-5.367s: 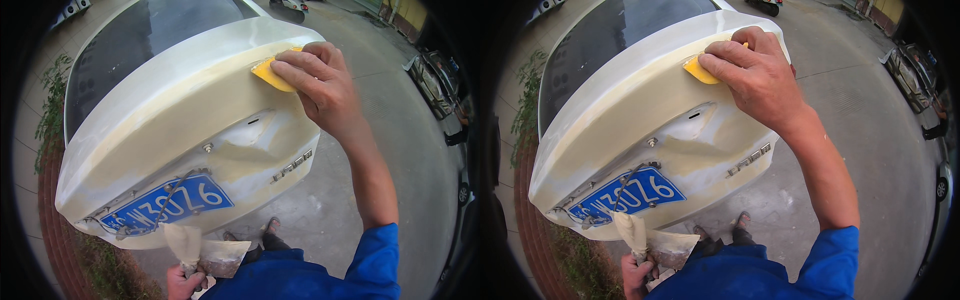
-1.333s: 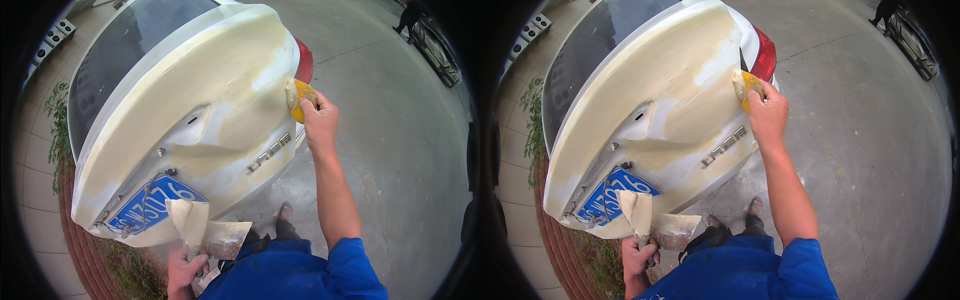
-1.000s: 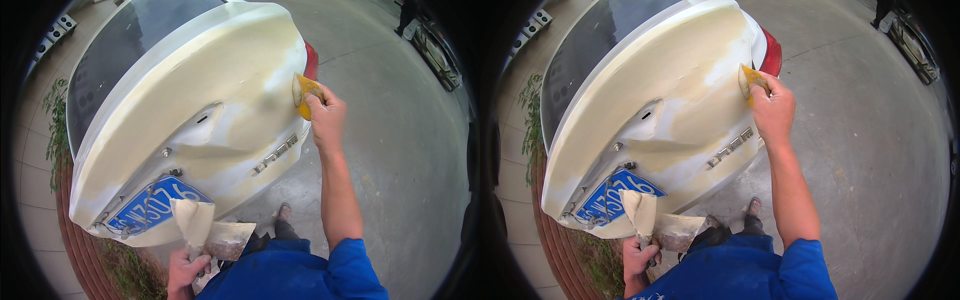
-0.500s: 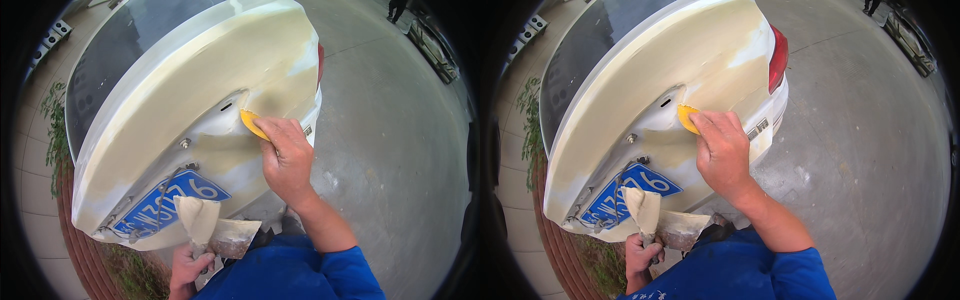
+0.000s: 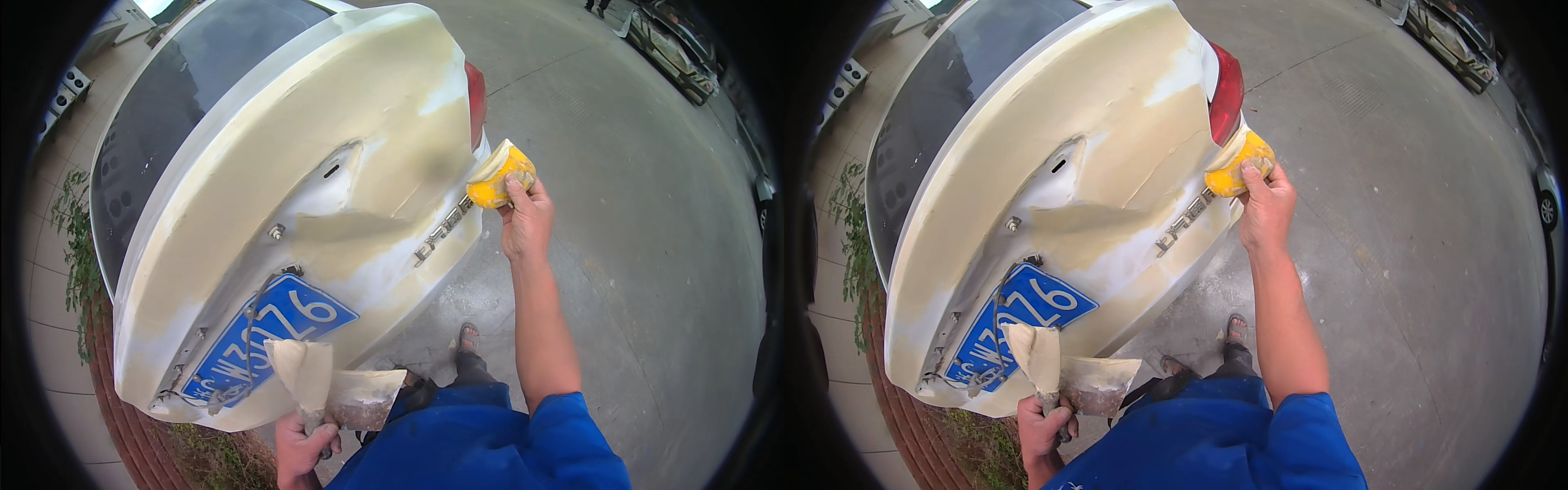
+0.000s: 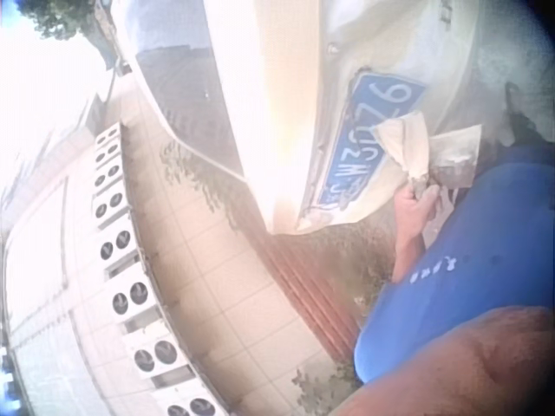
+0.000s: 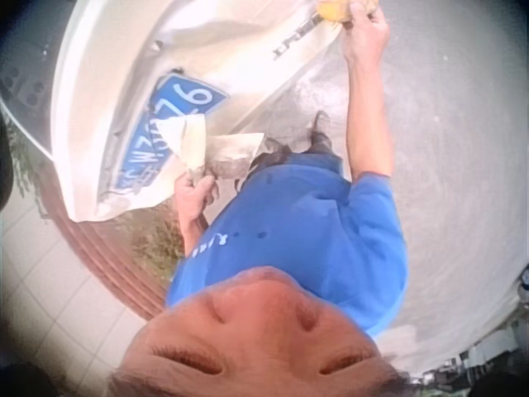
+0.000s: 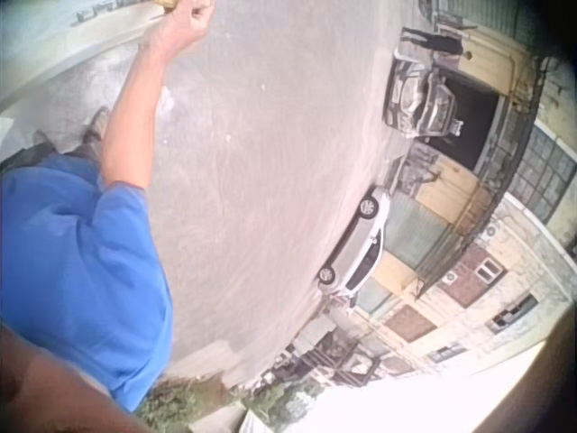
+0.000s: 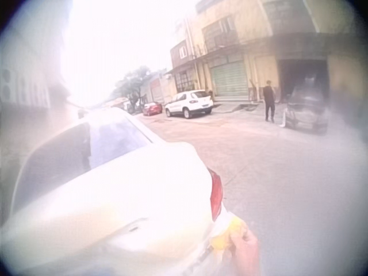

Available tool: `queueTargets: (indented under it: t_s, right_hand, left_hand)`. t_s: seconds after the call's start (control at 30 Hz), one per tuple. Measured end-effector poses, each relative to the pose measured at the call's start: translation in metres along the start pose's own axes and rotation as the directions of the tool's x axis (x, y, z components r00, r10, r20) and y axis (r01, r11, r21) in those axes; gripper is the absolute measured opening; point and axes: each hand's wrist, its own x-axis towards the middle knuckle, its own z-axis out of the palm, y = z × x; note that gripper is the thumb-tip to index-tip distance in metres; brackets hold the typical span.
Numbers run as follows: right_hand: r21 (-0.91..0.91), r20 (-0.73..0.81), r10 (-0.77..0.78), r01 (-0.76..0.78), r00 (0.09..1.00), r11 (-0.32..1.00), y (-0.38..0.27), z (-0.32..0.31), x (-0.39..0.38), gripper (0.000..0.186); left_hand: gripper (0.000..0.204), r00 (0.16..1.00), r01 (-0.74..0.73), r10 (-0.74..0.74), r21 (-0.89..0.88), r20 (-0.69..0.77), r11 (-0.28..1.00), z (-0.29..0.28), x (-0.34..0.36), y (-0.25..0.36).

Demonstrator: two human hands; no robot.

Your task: The person applies a white body filler to the rear bumper of a white sedan using a metal putty knife, then smooths and levels the filler with a yellow plastic scraper. The person repeatedly adds and spreads filler over the damaged area around the license plate.

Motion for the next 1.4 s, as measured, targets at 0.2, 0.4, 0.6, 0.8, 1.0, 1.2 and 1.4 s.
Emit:
queueTargets:
  t_s: [0.2, 0.4, 0.6, 0.8, 1.0, 1.2, 1.4]
  right_hand:
    - [-0.149, 0.028, -0.042, 0.046, 0.999, 0.988, 0.011, -0.008, 0.035, 0.03]
    - [-0.678, 0.092, -0.306, 0.285, 0.948, 0.678, 0.019, 0.015, 0.025, 0.031]
    - [-0.742, 0.282, -0.46, 0.495, 0.842, 0.451, 0.044, 0.042, -0.04, 0.031]
    - [-0.537, 0.022, -0.134, 0.125, 0.991, 0.834, 0.019, 0.007, 0.005, 0.031]
    - [-0.586, 0.089, -0.166, 0.187, 0.982, 0.788, 0.025, 0.0, 0.045, 0.031]
    - [-0.606, 0.152, -0.216, 0.263, 0.965, 0.751, 0.021, -0.002, 0.045, 0.031]
    - [-0.577, 0.174, -0.139, 0.215, 0.975, 0.788, 0.018, 0.005, 0.03, 0.03]
  left_hand:
    - [0.013, 0.999, -0.052, 0.052, 0.049, 0.006, 0.997, 0.009, 0.0, -0.005]
    - [0.013, 0.999, -0.022, 0.023, 0.031, -0.034, 0.999, 0.017, -0.001, -0.008]
    - [0.008, 0.999, -0.041, 0.042, -0.041, 0.028, 0.998, 0.017, 0.0, -0.007]
    - [0.009, 0.999, 0.012, -0.011, -0.019, 0.03, 1.0, 0.018, 0.003, -0.007]
    - [0.019, 0.999, -0.026, 0.026, 0.021, -0.02, 0.999, 0.023, -0.002, -0.01]
    - [0.021, 0.999, -0.034, 0.034, 0.013, -0.042, 0.999, 0.018, -0.007, -0.012]
    - [0.008, 1.0, 0.007, -0.006, -0.05, 0.019, 0.999, 0.004, -0.006, -0.014]
